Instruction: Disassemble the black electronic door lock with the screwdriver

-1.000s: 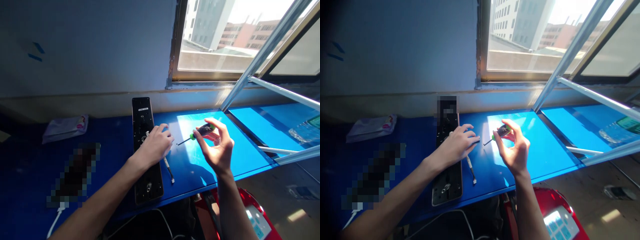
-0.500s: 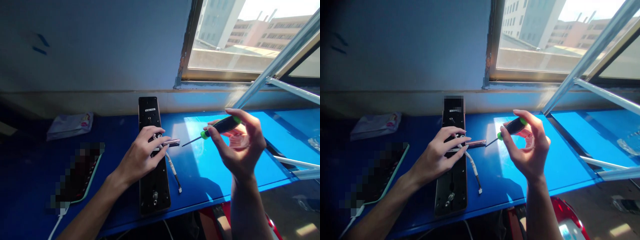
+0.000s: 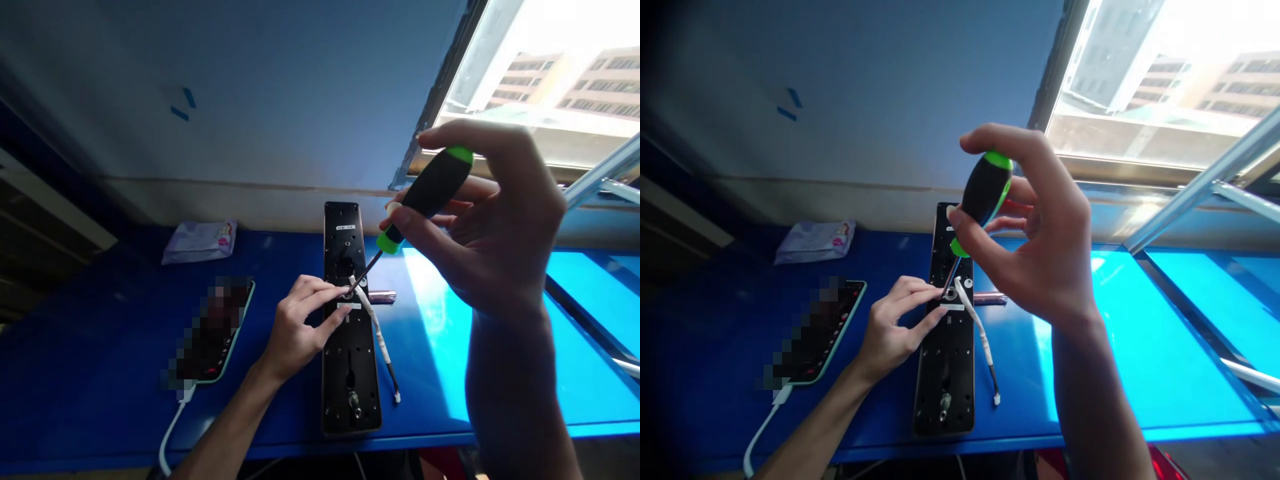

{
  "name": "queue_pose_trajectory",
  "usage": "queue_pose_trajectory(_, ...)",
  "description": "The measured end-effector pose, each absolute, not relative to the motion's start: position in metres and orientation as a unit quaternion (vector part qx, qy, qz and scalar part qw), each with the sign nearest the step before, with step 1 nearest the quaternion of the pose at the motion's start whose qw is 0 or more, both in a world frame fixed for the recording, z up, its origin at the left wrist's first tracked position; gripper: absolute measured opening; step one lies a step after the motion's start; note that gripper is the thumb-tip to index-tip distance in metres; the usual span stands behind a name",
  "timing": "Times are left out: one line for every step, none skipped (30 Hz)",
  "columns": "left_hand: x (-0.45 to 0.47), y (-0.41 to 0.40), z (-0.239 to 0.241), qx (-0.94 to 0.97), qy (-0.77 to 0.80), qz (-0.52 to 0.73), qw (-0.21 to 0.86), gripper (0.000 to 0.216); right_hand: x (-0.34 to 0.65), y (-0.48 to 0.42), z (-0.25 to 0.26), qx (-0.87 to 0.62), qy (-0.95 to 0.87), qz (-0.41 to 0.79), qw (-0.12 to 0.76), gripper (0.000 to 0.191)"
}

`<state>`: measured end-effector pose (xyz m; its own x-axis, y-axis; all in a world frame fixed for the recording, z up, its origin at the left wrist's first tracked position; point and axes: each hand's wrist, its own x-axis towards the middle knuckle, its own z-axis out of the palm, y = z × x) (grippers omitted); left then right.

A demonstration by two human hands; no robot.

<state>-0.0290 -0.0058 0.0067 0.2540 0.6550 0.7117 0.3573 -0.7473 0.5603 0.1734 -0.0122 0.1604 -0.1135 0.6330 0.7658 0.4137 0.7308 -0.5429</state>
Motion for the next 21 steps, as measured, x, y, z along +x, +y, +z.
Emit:
queue_pose_trajectory(-0.029, -0.006, 0.006, 0.775, 0.325, 0.522, 0.145, 0.014, 0.173, -0.009, 0.159, -0.348, -0.741, 0.101, 0.566, 0.041)
queue_pose_trajectory(-0.028, -0.005, 0.005, 0.771, 0.325, 0.527, 0.147, 0.013, 0.172, -0.006, 0.157, -0.344, -0.742, 0.107, 0.566, 0.042)
queue_pose_trajectory(-0.028, -0.005, 0.004, 0.769, 0.325, 0.530, 0.148, 0.013, 0.172, -0.004, 0.155, -0.343, -0.742, 0.116, 0.564, 0.043)
queue_pose_trajectory(-0.027, -0.005, 0.004, 0.767, 0.326, 0.533, 0.148, 0.013, 0.171, -0.001, 0.153, -0.341, -0.742, 0.125, 0.563, 0.044)
queue_pose_trajectory(-0.027, -0.005, 0.003, 0.765, 0.328, 0.534, 0.148, 0.013, 0.171, 0.000, 0.151, -0.339, -0.742, 0.131, 0.563, 0.044)
queue_pose_trajectory(-0.027, -0.006, 0.003, 0.764, 0.330, 0.534, 0.147, 0.011, 0.170, 0.002, 0.149, -0.337, -0.743, 0.136, 0.562, 0.044)
queue_pose_trajectory(-0.027, -0.006, 0.003, 0.763, 0.333, 0.534, 0.147, 0.009, 0.169, 0.003, 0.148, -0.338, -0.743, 0.138, 0.561, 0.044)
queue_pose_trajectory(-0.026, -0.006, 0.003, 0.763, 0.335, 0.533, 0.148, 0.006, 0.169, 0.003, 0.147, -0.339, -0.744, 0.139, 0.559, 0.044)
queue_pose_trajectory(-0.026, -0.007, 0.004, 0.763, 0.338, 0.530, 0.150, 0.005, 0.168, 0.003, 0.146, -0.341, -0.744, 0.139, 0.558, 0.043)
queue_pose_trajectory(-0.026, -0.007, 0.004, 0.762, 0.341, 0.529, 0.151, 0.006, 0.168, 0.003, 0.145, -0.343, -0.744, 0.139, 0.557, 0.043)
queue_pose_trajectory(-0.026, -0.007, 0.005, 0.762, 0.344, 0.528, 0.152, 0.008, 0.168, 0.003, 0.144, -0.341, -0.745, 0.138, 0.557, 0.043)
queue_pose_trajectory(-0.026, -0.007, 0.005, 0.760, 0.347, 0.527, 0.151, 0.009, 0.168, 0.003, 0.144, -0.340, -0.746, 0.140, 0.556, 0.044)
queue_pose_trajectory(-0.026, -0.007, 0.006, 0.760, 0.349, 0.528, 0.150, 0.009, 0.168, 0.003, 0.143, -0.338, -0.746, 0.140, 0.556, 0.044)
queue_pose_trajectory(-0.027, -0.007, 0.006, 0.759, 0.351, 0.529, 0.147, 0.009, 0.169, 0.003, 0.143, -0.337, -0.746, 0.140, 0.557, 0.044)
queue_pose_trajectory(-0.028, -0.007, 0.007, 0.758, 0.351, 0.530, 0.144, 0.009, 0.170, 0.004, 0.143, -0.336, -0.746, 0.140, 0.558, 0.045)
queue_pose_trajectory(-0.029, -0.007, 0.007, 0.757, 0.353, 0.531, 0.141, 0.008, 0.171, 0.004, 0.143, -0.337, -0.744, 0.141, 0.560, 0.046)
queue_pose_trajectory(-0.031, -0.007, 0.008, 0.755, 0.357, 0.532, 0.138, 0.008, 0.172, 0.004, 0.143, -0.339, -0.742, 0.140, 0.561, 0.046)
queue_pose_trajectory(-0.032, -0.006, 0.009, 0.752, 0.363, 0.533, 0.136, 0.008, 0.173, 0.005, 0.143, -0.340, -0.740, 0.139, 0.563, 0.046)
queue_pose_trajectory(-0.034, -0.006, 0.010, 0.748, 0.371, 0.533, 0.137, 0.009, 0.174, 0.005, 0.143, -0.340, -0.739, 0.137, 0.566, 0.046)
queue_pose_trajectory(-0.035, -0.007, 0.011, 0.744, 0.379, 0.532, 0.140, 0.011, 0.175, 0.005, 0.143, -0.341, -0.738, 0.136, 0.566, 0.045)
queue_pose_trajectory(-0.036, -0.007, 0.011, 0.741, 0.385, 0.530, 0.144, 0.013, 0.176, 0.005, 0.144, -0.341, -0.738, 0.134, 0.566, 0.045)
